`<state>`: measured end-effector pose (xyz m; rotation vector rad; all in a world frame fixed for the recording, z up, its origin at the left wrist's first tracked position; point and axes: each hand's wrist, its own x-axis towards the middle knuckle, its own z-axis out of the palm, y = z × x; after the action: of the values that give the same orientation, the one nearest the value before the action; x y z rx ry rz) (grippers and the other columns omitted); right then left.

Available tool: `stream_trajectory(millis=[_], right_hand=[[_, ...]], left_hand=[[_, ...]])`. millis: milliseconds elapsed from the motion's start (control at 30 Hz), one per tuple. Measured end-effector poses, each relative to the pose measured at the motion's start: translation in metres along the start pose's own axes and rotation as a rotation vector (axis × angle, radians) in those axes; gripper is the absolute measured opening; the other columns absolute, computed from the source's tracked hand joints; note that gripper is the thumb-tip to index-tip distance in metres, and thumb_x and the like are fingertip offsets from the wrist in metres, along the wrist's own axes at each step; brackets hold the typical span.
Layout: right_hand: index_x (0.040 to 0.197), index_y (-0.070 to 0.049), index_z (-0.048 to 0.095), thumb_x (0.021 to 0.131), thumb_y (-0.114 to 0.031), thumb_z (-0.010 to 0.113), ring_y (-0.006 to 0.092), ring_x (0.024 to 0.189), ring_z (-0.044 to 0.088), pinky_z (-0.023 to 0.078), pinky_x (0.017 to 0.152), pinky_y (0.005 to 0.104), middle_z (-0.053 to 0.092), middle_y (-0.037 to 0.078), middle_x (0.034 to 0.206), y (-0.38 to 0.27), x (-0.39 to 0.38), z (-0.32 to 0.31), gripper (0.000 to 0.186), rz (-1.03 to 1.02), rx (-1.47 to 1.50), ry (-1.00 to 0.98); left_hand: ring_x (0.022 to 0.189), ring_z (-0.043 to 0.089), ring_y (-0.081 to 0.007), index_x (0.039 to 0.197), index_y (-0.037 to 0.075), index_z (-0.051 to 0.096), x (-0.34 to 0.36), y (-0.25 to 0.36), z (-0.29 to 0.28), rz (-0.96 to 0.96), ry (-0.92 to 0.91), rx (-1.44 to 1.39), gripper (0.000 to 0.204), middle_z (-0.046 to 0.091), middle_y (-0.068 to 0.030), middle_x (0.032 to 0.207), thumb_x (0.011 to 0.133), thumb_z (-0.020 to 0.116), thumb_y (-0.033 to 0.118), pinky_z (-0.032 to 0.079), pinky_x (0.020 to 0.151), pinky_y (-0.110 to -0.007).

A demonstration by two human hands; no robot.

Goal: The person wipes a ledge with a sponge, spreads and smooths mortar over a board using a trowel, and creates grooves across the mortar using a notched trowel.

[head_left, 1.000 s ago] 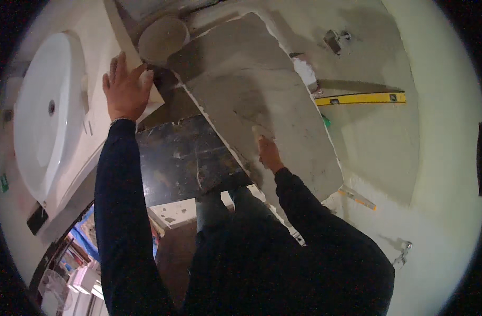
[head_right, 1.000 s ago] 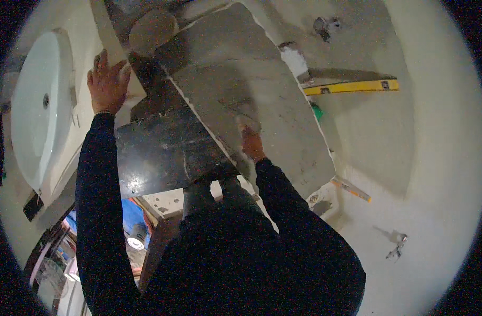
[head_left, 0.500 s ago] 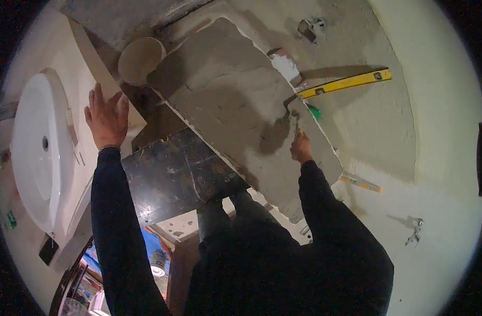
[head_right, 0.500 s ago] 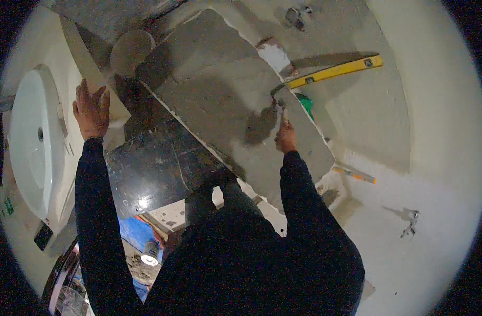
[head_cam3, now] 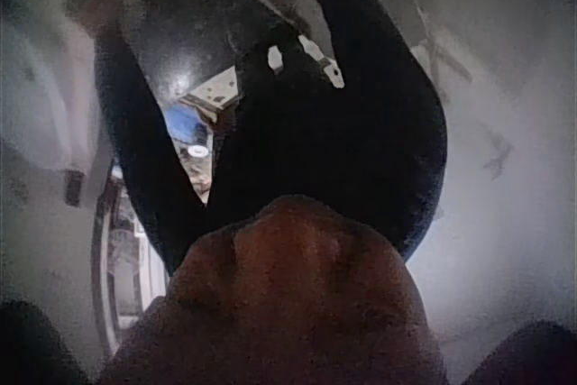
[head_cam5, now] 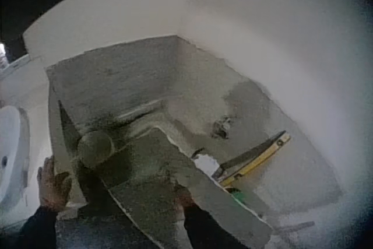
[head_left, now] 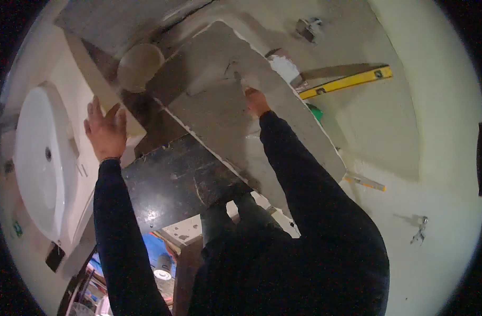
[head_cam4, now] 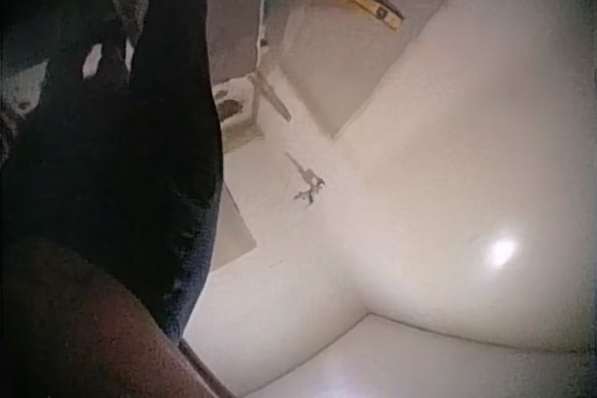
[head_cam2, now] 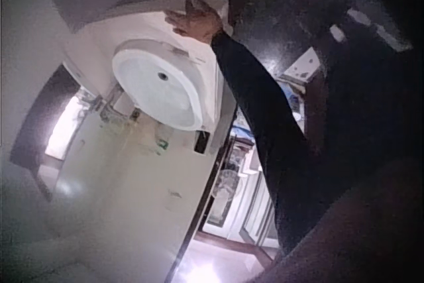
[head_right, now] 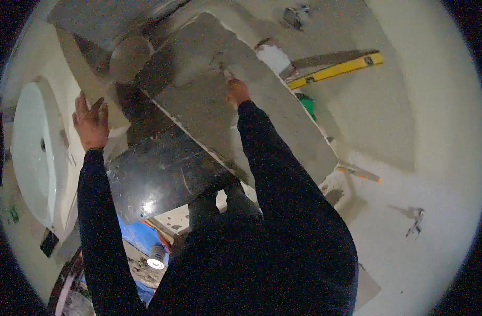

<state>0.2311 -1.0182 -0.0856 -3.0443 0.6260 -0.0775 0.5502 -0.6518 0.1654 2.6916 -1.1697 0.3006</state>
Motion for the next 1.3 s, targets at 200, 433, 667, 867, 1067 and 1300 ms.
stream_trajectory(millis=[200, 433, 667, 867, 1067, 1300], right_hand=[[0.115, -0.005, 0.056, 0.087, -0.027, 0.049, 0.0348, 0.101, 0.057, 0.045, 0.087, 0.0433, 0.058, 0.021, 0.113, -0.077, -0.042, -0.026, 0.036, 0.683, 0.536, -0.246], [0.106, -0.004, 0.055, 0.091, -0.026, 0.044, 0.0288, 0.054, 0.059, 0.048, 0.047, 0.0394, 0.061, 0.016, 0.076, 0.0, -0.239, -0.015, 0.029, 0.85, 0.465, -0.102], [0.11, -0.011, 0.048, 0.087, -0.043, 0.049, 0.0243, 0.079, 0.054, 0.045, 0.059, 0.0419, 0.053, 0.011, 0.094, -0.028, -0.347, 0.011, 0.039, 1.347, 0.937, -0.077], [0.101, -0.018, 0.044, 0.088, -0.05, 0.045, 0.0201, 0.075, 0.048, 0.041, 0.059, 0.0405, 0.049, 0.006, 0.089, -0.08, -0.206, 0.06, 0.035, 1.25, 1.42, 0.192], [0.106, -0.016, 0.045, 0.093, -0.044, 0.034, 0.023, 0.076, 0.052, 0.044, 0.064, 0.0404, 0.054, 0.006, 0.092, -0.093, -0.036, 0.088, 0.033, 0.742, 1.602, 0.476], [0.107, -0.015, 0.046, 0.095, -0.049, 0.031, 0.0231, 0.068, 0.052, 0.046, 0.06, 0.0387, 0.054, 0.008, 0.085, -0.18, 0.131, 0.013, 0.039, 0.911, 1.679, -0.05]], left_hand=[[0.132, 0.03, -0.0307, 0.11, 0.019, 0.066, -0.043, -0.068, -0.026, -0.04, -0.032, 0.178, 0.032, 0.036, -0.0115, 0.141, 0.087, 0.053, 0.038, 0.023, 0.104, -0.053], [0.132, 0.03, -0.0319, 0.109, 0.02, 0.066, -0.031, -0.051, -0.009, -0.026, 0.004, 0.107, 0.031, 0.036, -0.0114, 0.142, 0.088, 0.053, 0.038, 0.023, 0.104, -0.054], [0.133, 0.03, -0.0304, 0.108, 0.019, 0.067, -0.032, -0.048, -0.012, -0.039, 0.028, 0.106, 0.033, 0.034, -0.0106, 0.142, 0.088, 0.053, 0.04, 0.023, 0.105, -0.052], [0.133, 0.029, -0.0294, 0.106, 0.018, 0.068, -0.033, -0.054, -0.017, -0.043, 0.066, 0.073, 0.032, 0.035, -0.01, 0.142, 0.087, 0.054, 0.04, 0.021, 0.106, -0.052], [0.133, 0.028, -0.0306, 0.106, 0.014, 0.067, -0.022, -0.038, -0.018, -0.08, 0.009, 0.054, 0.033, 0.034, -0.0126, 0.142, 0.086, 0.055, 0.038, 0.02, 0.106, -0.054], [0.133, 0.027, -0.0359, 0.101, 0.014, 0.069, -0.033, -0.06, -0.03, -0.109, -0.042, 0.041, 0.033, 0.033, -0.0163, 0.142, 0.083, 0.057, 0.038, 0.019, 0.106, -0.055]])
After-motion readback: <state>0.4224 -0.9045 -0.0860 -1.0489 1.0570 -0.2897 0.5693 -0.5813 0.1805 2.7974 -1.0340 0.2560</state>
